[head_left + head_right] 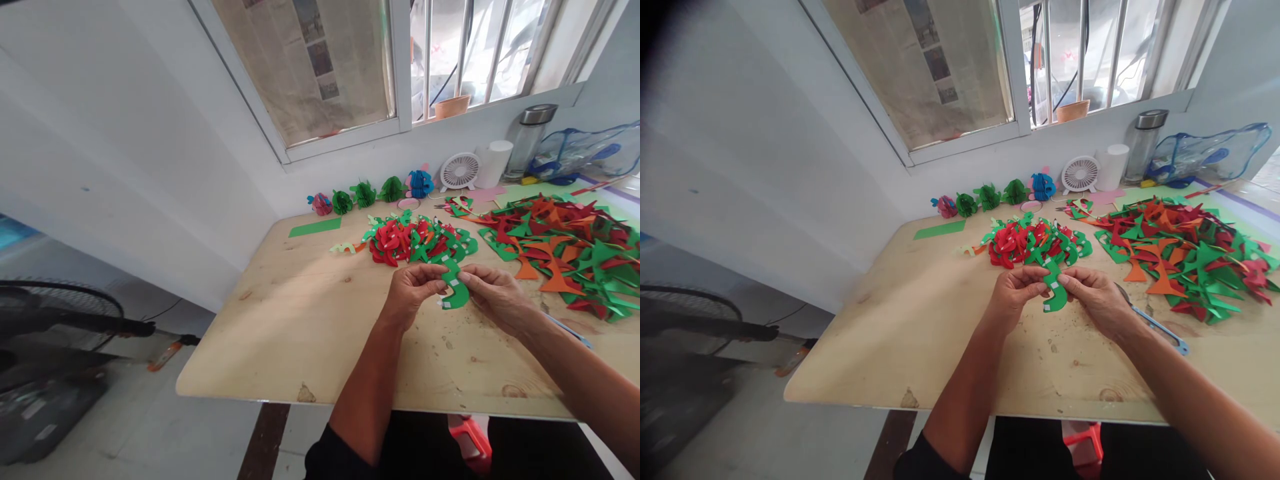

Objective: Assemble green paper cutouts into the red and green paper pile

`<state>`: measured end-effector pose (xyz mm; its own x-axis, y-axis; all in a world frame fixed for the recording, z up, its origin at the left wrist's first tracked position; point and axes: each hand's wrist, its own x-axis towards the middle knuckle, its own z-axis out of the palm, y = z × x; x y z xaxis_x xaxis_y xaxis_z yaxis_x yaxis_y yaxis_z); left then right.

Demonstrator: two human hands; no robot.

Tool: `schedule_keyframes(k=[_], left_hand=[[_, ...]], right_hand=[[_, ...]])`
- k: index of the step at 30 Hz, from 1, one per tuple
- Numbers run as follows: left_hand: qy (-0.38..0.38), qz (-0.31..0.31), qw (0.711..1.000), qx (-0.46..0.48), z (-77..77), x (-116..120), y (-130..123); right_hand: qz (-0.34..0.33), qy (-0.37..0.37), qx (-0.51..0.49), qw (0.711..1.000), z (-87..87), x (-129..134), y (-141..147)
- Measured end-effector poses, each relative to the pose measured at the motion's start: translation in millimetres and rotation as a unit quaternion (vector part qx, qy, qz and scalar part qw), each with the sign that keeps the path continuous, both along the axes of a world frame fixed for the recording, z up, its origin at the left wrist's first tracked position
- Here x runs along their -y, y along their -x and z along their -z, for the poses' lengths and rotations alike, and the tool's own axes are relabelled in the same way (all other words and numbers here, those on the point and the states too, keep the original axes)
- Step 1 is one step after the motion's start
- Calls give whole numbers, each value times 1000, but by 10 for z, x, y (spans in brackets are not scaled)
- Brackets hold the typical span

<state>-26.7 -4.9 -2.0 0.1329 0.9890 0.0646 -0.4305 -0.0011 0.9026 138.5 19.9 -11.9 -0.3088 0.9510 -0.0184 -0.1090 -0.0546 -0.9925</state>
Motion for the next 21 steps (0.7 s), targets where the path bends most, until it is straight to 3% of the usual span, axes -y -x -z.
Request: schedule_keyframes(k=[9,21], left_hand=[[-7,-33,999,-23,-26,12,-16],[-47,-38,994,-89,87,-21,-65]], right_hand=[[-3,-33,42,999,-75,50,10],[25,-100,91,990,-126,70,91]])
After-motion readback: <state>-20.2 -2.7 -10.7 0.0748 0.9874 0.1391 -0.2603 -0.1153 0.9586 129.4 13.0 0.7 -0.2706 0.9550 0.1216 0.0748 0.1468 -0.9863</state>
